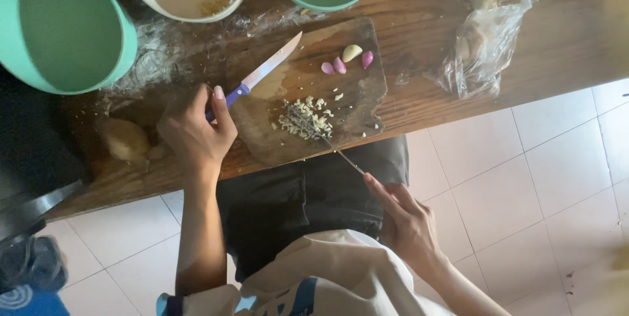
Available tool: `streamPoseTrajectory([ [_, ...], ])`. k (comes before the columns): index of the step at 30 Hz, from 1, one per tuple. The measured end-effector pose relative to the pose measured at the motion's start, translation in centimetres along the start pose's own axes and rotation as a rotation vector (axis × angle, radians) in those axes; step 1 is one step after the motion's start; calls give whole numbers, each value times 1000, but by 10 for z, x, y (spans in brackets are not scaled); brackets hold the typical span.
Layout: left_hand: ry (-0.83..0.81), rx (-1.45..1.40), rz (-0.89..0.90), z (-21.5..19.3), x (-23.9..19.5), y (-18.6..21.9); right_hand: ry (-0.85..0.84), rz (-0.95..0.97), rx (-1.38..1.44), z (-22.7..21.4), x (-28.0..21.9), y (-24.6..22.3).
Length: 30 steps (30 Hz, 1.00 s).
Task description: The person uses two knives to scrape minced garlic together on a wooden board before cutting shallots and garlic cloves.
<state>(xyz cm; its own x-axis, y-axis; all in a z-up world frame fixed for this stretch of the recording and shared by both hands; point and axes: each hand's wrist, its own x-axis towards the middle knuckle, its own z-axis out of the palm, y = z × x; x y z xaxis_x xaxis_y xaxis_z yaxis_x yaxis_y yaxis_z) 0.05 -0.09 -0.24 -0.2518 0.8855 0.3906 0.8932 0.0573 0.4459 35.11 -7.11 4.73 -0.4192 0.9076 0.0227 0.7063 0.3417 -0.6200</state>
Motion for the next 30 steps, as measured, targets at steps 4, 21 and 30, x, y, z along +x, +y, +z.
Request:
streamPoseTrajectory([
  [4,-34,30,-37,0,-3,-2,10,68,-38,-3,-1,4],
  [21,20,15,30,0,-2,-2,84,45,-89,-6,9,25],
  [30,-12,3,-20,0,0,-1,21,80,-16,0,11,21],
])
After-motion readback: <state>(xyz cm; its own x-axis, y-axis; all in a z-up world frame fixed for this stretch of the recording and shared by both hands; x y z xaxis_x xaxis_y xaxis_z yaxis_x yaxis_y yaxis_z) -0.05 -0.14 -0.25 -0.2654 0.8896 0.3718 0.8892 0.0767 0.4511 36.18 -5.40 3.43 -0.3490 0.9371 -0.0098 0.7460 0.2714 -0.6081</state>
